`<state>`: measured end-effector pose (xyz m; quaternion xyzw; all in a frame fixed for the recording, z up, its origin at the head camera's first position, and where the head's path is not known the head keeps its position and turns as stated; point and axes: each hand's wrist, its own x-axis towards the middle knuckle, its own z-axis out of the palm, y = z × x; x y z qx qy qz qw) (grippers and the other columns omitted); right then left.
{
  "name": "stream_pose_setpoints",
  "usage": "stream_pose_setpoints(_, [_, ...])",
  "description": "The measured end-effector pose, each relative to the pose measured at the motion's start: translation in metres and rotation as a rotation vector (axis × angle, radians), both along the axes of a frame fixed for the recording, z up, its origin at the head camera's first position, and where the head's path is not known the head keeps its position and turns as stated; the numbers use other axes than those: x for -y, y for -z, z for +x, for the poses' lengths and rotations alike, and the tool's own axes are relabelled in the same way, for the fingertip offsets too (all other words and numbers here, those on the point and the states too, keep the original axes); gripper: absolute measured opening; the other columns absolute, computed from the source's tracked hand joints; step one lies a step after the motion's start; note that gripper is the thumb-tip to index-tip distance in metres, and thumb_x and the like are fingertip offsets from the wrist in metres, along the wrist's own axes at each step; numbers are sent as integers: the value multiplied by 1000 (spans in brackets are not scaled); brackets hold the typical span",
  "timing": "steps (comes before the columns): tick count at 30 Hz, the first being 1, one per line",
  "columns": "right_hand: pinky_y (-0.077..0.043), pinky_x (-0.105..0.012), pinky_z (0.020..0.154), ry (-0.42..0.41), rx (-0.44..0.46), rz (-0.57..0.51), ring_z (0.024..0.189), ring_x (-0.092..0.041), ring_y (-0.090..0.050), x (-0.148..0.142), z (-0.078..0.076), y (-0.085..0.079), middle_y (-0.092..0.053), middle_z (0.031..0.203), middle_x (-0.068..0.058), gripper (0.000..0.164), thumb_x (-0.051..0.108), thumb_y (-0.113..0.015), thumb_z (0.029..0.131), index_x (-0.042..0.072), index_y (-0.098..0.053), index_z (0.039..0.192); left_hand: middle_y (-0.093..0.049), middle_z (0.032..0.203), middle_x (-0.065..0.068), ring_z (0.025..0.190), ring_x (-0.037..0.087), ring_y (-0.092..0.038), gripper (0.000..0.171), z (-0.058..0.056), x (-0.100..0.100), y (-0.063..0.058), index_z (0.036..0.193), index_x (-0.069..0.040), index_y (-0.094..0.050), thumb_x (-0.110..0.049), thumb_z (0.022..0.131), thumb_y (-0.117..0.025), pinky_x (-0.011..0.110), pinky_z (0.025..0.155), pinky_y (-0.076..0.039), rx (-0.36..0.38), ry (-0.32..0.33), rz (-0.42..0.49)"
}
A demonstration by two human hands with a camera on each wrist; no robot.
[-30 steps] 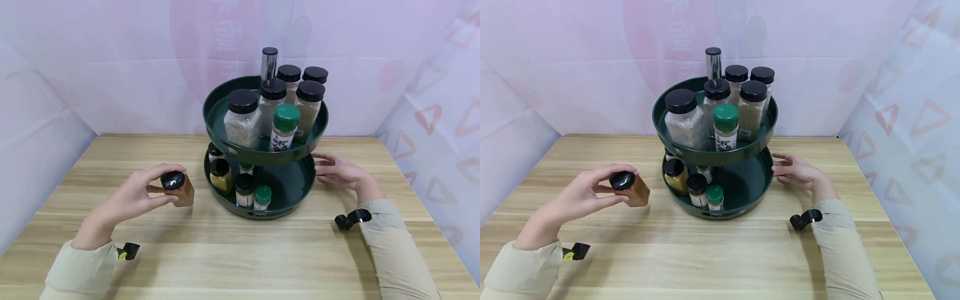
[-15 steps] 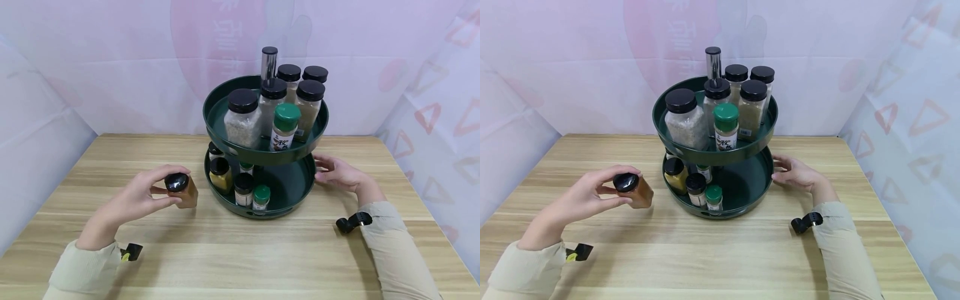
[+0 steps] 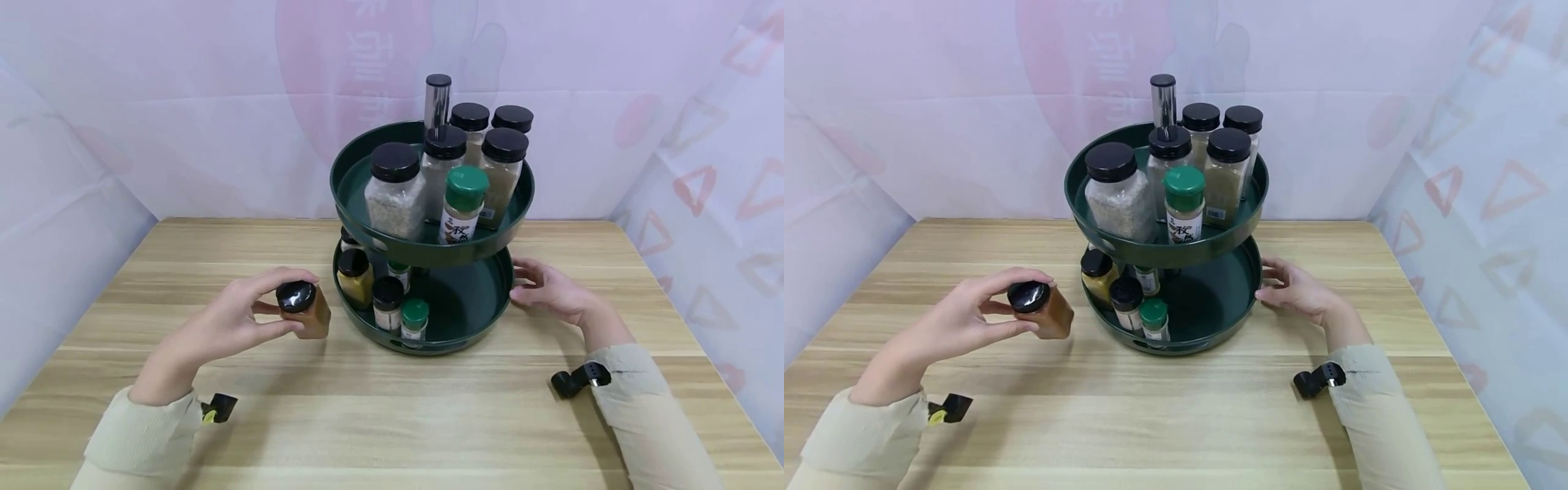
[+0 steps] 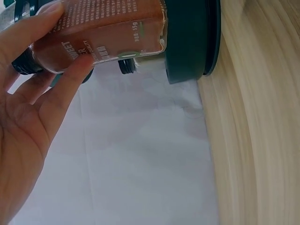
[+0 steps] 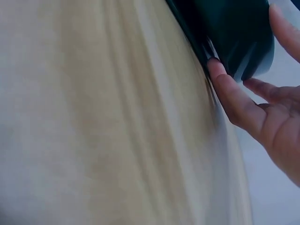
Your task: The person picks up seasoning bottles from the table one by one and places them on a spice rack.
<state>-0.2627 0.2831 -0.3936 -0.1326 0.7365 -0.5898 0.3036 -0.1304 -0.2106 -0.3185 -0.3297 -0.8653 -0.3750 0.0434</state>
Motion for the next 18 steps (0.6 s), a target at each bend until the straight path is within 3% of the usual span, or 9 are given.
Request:
stream_pose_setpoints(14, [-52, -15, 91, 84, 11, -41, 146, -44, -18, 11, 25, -2, -9, 161, -28, 87, 4, -64, 94, 0, -5, 158, -64, 128, 9, 112, 0, -60, 60, 3, -14, -8, 134, -11, -58, 4, 80, -79, 26, 73, -62, -13, 82, 61])
stream_pose_setpoints(18, [-53, -17, 91, 113, 28, -59, 139, -36, -31, 17, 31, -4, -10, 161, -29, 87, 3, -64, 94, -1, -4, 157, -64, 128, 12, 114, 0, -60, 63, 2, -18, -12, 133, -6, -58, 9, 76, -80, 28, 73, -63, -30, 99, 101])
